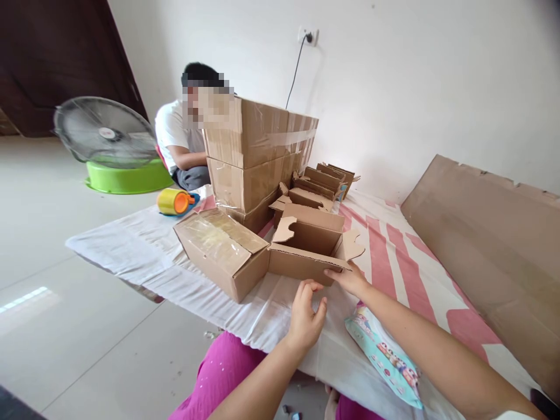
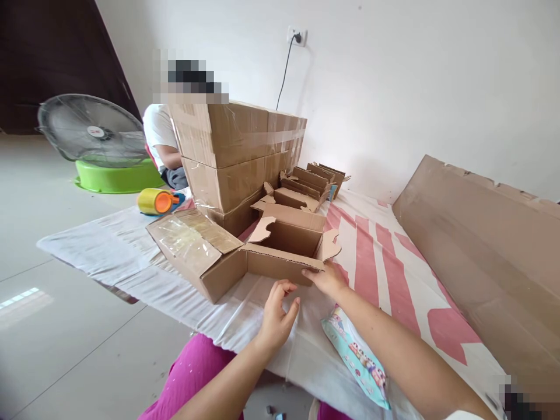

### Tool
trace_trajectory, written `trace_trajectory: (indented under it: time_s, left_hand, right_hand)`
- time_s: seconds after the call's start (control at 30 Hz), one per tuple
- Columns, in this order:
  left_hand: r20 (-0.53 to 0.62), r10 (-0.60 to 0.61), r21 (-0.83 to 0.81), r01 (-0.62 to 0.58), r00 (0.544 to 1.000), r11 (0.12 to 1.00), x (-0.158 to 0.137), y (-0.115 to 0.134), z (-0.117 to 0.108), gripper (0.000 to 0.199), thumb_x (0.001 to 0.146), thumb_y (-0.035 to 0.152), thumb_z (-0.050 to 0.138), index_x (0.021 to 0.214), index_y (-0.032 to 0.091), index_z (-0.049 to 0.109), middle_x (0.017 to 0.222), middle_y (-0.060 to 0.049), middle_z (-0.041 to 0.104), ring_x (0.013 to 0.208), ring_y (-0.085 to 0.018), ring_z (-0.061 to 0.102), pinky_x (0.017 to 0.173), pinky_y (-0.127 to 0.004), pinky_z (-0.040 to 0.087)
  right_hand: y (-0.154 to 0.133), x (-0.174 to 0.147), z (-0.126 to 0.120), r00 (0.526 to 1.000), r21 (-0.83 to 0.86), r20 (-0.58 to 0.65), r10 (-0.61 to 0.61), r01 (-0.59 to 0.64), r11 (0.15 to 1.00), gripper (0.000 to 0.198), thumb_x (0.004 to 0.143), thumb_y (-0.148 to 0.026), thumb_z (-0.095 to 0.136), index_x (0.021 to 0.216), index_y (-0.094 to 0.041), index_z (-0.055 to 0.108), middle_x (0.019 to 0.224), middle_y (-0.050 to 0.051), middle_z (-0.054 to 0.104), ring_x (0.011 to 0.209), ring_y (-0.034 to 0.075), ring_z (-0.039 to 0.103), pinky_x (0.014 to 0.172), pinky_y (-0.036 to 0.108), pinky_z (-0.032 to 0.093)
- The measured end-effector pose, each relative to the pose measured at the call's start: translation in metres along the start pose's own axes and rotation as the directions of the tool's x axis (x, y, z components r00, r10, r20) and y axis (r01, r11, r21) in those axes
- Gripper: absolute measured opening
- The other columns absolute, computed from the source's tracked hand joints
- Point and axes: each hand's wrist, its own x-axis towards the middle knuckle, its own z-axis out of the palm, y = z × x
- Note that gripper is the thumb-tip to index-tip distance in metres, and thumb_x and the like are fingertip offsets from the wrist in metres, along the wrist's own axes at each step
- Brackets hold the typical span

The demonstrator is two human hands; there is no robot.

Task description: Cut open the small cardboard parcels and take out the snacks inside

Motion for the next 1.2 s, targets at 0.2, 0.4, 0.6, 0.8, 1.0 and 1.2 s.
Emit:
trace_trajectory:
  time_s: [0.2,0.4,0.6,0.8,1.0,1.2]
  left_hand:
    - [0.116,-0.067,0.019,0.065,0.991,0.998,0.0,-0.006,0.005,0.031,0.081,0.015,0.051,0.111,0.02,0.051,0.109,-0.009,0.058,0.103,-0.024,0.058,0.088,-0.04,0.049]
    - [0.209,-0.173,0.07,0.162,0.963,0.984,-0.003,-0.012,0.009,0.052,0.079,0.017,0.054,0.13,0.02,0.043,0.134,-0.014,0.049,0.129,-0.029,0.047,0.098,-0.047,0.047]
    - [0.223,-0.147,0.027,0.144,0.964,0.989,-0.003,-0.017,0.007,0.057,0.079,0.02,0.058,0.134,0.021,0.043,0.14,-0.015,0.047,0.134,-0.03,0.043,0.11,-0.052,0.037]
    - [0.282,-0.151,0.099,0.128,0.947,0.987,-0.008,-0.008,0.01,0.057,0.08,0.02,0.057,0.136,0.02,0.042,0.148,-0.016,0.039,0.138,-0.031,0.039,0.109,-0.052,0.038]
    - [0.436,-0.071,0.112,0.025,0.897,0.993,-0.027,0.0,0.027,0.054,0.086,0.024,0.053,0.138,0.019,0.042,0.142,-0.015,0.05,0.134,-0.03,0.045,0.11,-0.053,0.038]
    - [0.531,-0.149,0.016,0.166,0.834,0.986,-0.045,0.001,0.053,0.064,0.087,0.041,0.056,0.143,0.016,0.039,0.15,-0.017,0.041,0.14,-0.032,0.037,0.114,-0.053,0.033]
  right_hand:
    - [-0.016,-0.011,0.014,0.996,0.07,0.085,-0.037,0.031,0.997,0.025,0.082,-0.044,0.06,0.096,-0.024,0.066,0.095,0.006,0.073,0.095,0.026,0.068,0.084,0.039,0.054]
    - [-0.008,-0.018,0.015,0.985,0.143,0.158,-0.072,0.05,0.988,0.043,0.081,-0.041,0.061,0.12,-0.023,0.055,0.125,0.01,0.064,0.113,0.023,0.062,0.088,0.037,0.055]
    - [0.007,-0.064,-0.028,0.992,0.016,0.128,-0.001,-0.001,1.0,0.053,0.081,-0.049,0.062,0.126,-0.022,0.055,0.132,0.013,0.059,0.12,0.029,0.057,0.1,0.051,0.047]
    - [0.046,-0.142,-0.083,0.983,-0.19,-0.093,0.157,-0.173,0.966,0.054,0.083,-0.056,0.057,0.129,-0.028,0.054,0.136,0.009,0.056,0.128,0.031,0.05,0.106,0.053,0.042]
    - [0.115,-0.231,-0.07,0.863,-0.172,-0.488,0.129,-0.239,0.956,0.06,0.082,-0.059,0.055,0.131,-0.025,0.046,0.134,0.014,0.054,0.127,0.036,0.048,0.104,0.058,0.041]
    - [0.126,-0.284,-0.018,0.863,-0.06,-0.473,0.176,-0.231,0.971,0.065,0.089,-0.051,0.049,0.146,-0.03,0.024,0.143,0.015,0.043,0.122,0.034,0.052,0.092,0.052,0.052]
